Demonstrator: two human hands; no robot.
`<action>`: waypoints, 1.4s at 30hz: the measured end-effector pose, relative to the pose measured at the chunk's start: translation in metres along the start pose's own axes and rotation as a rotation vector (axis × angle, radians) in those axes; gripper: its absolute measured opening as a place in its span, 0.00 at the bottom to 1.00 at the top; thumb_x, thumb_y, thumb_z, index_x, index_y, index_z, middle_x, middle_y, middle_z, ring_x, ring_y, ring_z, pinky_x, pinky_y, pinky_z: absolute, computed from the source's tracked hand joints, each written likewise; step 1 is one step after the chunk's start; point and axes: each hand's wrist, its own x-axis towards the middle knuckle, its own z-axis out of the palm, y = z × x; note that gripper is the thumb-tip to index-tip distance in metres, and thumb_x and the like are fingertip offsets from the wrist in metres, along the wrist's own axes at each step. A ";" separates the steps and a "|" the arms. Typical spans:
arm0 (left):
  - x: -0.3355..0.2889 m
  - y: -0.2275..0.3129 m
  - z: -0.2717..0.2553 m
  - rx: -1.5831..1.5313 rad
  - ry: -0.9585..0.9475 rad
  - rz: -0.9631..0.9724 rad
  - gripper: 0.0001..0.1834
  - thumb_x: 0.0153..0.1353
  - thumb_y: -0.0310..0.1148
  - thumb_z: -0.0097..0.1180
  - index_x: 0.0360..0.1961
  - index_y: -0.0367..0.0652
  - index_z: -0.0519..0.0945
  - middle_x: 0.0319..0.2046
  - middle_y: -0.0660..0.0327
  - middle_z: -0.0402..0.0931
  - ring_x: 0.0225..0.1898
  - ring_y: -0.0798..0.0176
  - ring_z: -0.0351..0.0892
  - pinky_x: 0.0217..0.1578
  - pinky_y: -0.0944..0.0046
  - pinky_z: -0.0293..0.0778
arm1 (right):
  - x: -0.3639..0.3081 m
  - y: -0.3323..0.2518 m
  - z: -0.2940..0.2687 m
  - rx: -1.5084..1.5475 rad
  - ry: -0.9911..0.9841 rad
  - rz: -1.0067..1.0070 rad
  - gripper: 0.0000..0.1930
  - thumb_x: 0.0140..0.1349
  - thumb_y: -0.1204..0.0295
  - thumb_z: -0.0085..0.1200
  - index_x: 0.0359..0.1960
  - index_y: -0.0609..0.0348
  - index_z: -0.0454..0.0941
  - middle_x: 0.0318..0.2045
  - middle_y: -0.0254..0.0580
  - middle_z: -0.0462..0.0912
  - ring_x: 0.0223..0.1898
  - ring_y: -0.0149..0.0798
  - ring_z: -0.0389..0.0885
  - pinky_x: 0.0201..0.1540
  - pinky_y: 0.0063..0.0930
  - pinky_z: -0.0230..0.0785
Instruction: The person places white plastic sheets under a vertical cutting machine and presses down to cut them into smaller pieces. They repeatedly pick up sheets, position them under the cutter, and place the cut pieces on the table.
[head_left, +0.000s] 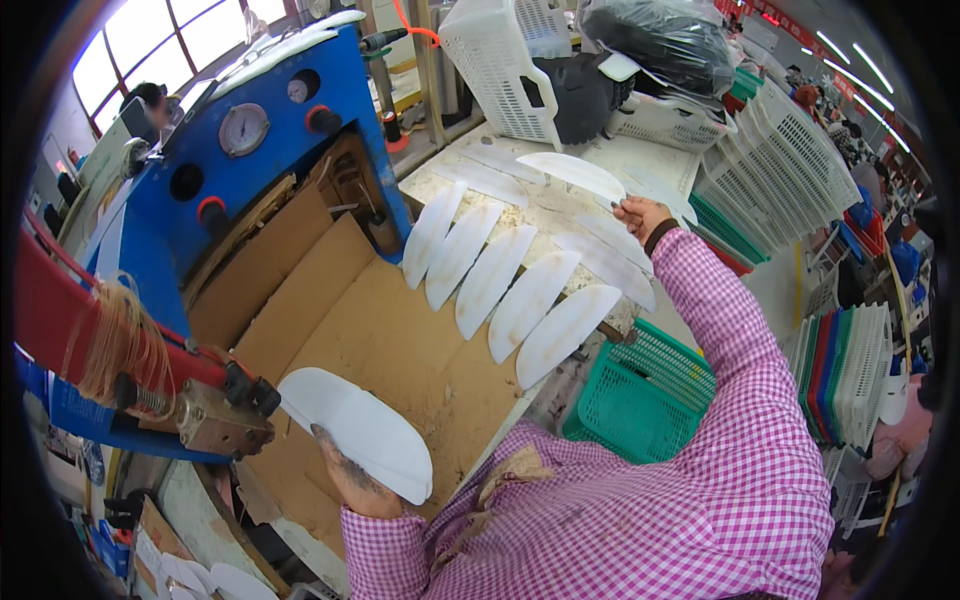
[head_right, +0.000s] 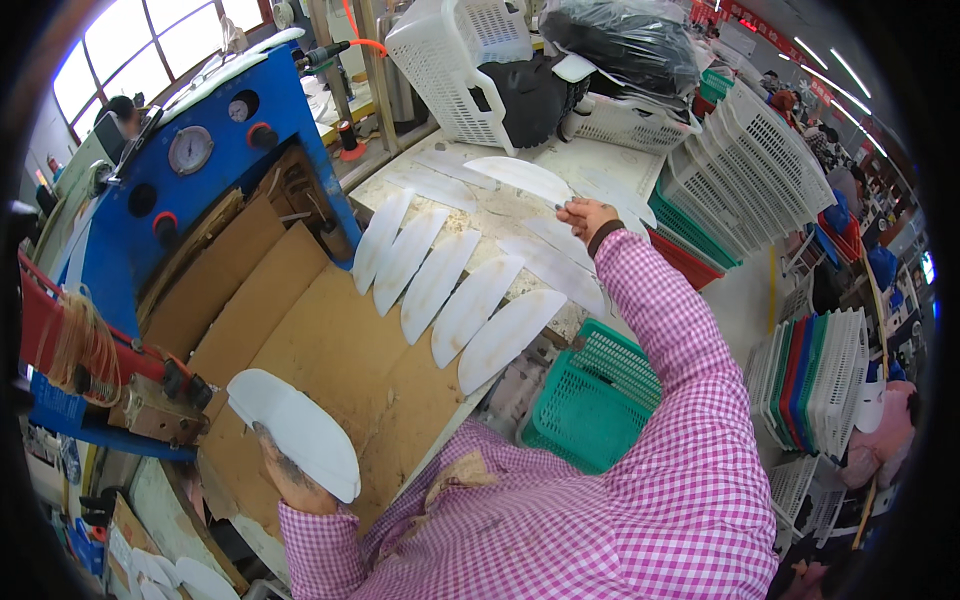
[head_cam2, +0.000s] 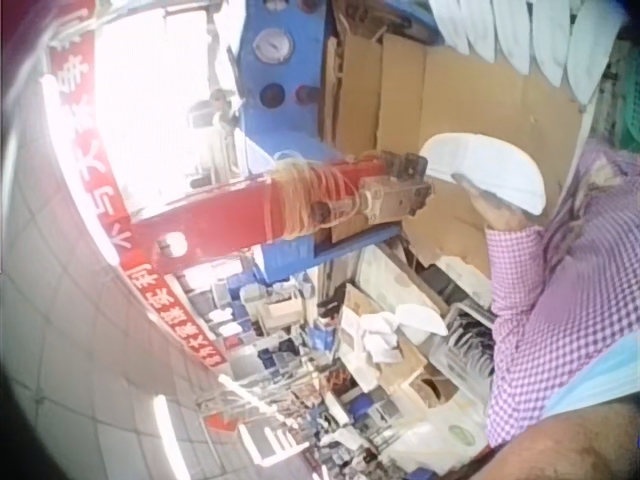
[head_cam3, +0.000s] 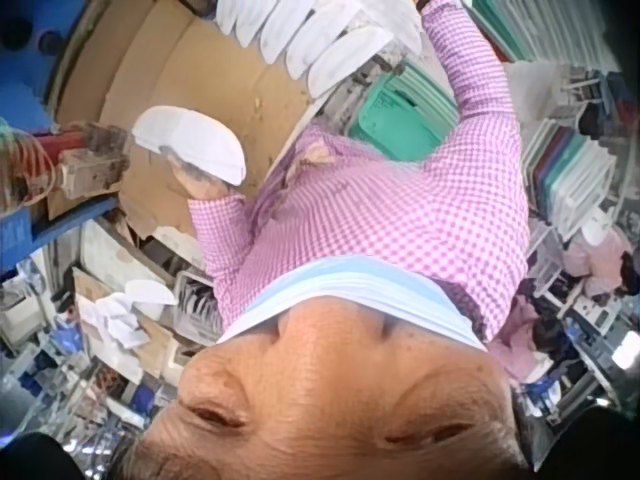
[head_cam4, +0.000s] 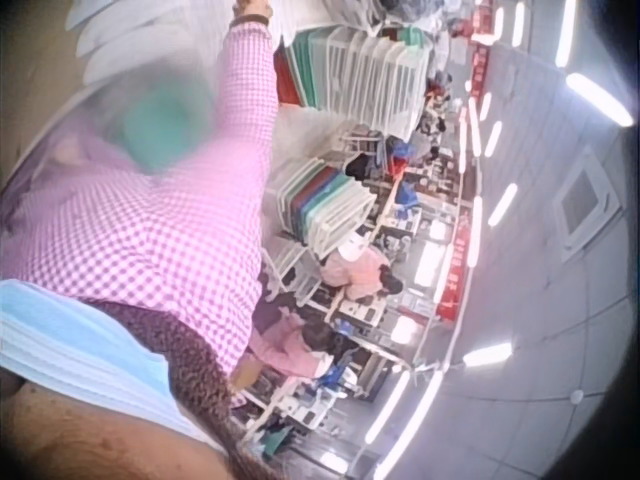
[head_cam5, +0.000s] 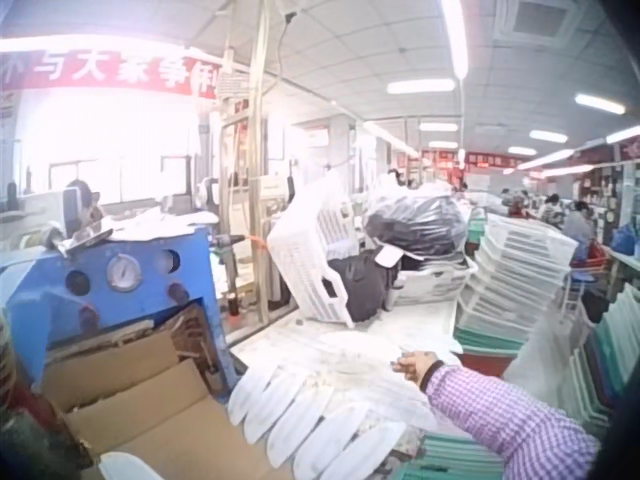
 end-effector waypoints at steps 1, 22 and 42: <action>0.000 -0.001 0.000 0.010 -0.007 0.005 0.26 0.64 0.48 0.46 0.57 0.42 0.65 0.47 0.55 0.75 0.45 0.56 0.78 0.42 0.57 0.79 | 0.013 -0.004 -0.001 -0.024 0.080 0.025 0.15 0.57 0.78 0.53 0.46 0.70 0.71 0.31 0.47 0.83 0.29 0.34 0.83 0.21 0.18 0.62; 0.009 0.000 -0.021 0.034 0.093 -0.022 0.25 0.64 0.50 0.45 0.57 0.46 0.66 0.45 0.59 0.76 0.44 0.57 0.78 0.42 0.56 0.79 | 0.170 0.010 0.009 -0.650 0.374 0.122 0.13 0.60 0.64 0.55 0.33 0.63 0.80 0.25 0.37 0.82 0.25 0.33 0.78 0.32 0.30 0.69; -0.047 0.023 -0.041 0.126 0.053 -0.185 0.33 0.64 0.53 0.45 0.59 0.39 0.62 0.51 0.51 0.71 0.49 0.52 0.75 0.49 0.53 0.74 | -0.045 -0.015 0.058 -0.691 -0.420 -0.249 0.14 0.61 0.61 0.52 0.41 0.57 0.78 0.29 0.32 0.80 0.24 0.23 0.71 0.21 0.16 0.58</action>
